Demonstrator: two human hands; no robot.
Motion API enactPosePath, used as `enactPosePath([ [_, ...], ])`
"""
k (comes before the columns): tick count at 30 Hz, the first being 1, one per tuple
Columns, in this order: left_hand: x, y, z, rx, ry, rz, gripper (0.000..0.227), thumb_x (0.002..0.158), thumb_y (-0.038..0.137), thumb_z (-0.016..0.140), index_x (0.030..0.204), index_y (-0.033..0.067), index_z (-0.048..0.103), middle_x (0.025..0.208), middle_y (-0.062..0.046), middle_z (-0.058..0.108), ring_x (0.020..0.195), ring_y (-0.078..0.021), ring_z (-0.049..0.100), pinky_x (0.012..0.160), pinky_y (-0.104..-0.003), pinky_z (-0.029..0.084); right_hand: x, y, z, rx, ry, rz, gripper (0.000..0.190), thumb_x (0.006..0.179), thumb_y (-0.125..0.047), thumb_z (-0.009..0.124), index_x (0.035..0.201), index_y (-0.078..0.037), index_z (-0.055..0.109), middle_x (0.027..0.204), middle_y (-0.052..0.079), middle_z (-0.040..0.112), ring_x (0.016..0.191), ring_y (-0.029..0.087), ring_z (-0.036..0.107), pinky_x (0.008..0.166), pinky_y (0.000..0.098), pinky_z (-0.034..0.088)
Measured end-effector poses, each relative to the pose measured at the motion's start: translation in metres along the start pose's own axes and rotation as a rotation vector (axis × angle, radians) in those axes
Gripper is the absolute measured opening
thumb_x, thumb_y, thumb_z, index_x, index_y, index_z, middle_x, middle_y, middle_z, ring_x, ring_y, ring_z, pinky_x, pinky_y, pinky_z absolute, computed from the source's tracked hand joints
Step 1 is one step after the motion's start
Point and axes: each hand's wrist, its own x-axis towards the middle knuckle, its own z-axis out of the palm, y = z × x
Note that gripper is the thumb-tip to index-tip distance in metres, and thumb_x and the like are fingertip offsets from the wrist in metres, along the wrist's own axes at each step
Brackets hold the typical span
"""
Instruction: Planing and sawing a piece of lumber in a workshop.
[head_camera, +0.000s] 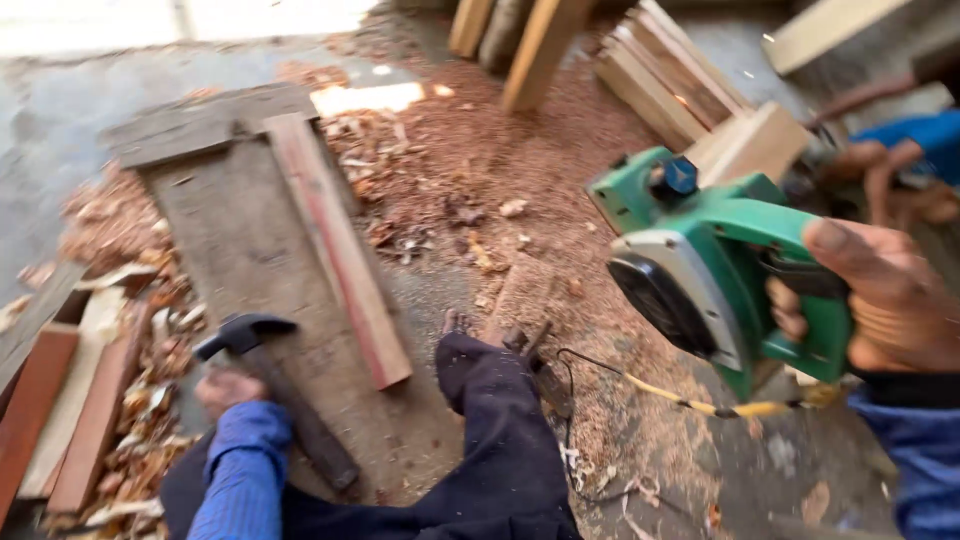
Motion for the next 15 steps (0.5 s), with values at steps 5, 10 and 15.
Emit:
enactPosePath([
  [5, -0.005, 0.008, -0.02, 0.087, -0.034, 0.089, 0.06, 0.112, 0.055, 0.04, 0.116, -0.0019, 0.059, 0.102, -0.032, 0.066, 0.097, -0.0528, 0.062, 0.081, -0.059, 0.048, -0.076, 0.07, -0.116, 0.023, 0.156, 0.11, 0.058, 0.099, -0.045, 0.072, 0.131, 0.004, 0.07, 0.075, 0.015, 0.064, 0.055, 0.021, 0.06, 0.049, 0.0354, 0.052],
  [10, 0.009, 0.011, -0.028, 0.206, -0.036, 0.092, 0.073, 0.118, 0.058, 0.033, 0.117, -0.0093, 0.06, 0.106, -0.036, 0.065, 0.099, -0.0545, 0.061, 0.084, -0.06, 0.045, -0.041, 0.136, -0.122, -0.367, 0.193, 0.291, 0.053, 0.073, -0.037, 0.084, 0.098, 0.009, 0.072, 0.065, 0.01, 0.06, 0.046, 0.017, 0.051, 0.041, 0.0322, 0.041],
  [15, 0.016, -0.032, -0.067, 0.307, -0.101, 0.026, 0.076, 0.121, 0.058, 0.029, 0.121, -0.0107, 0.062, 0.106, -0.036, 0.066, 0.099, -0.0497, 0.063, 0.084, -0.059, 0.046, 0.083, 0.232, -0.113, -0.525, 0.039, 0.314, 0.056, 0.064, -0.041, 0.09, 0.096, 0.002, 0.076, 0.064, 0.008, 0.066, 0.047, 0.015, 0.057, 0.043, 0.0322, 0.044],
])
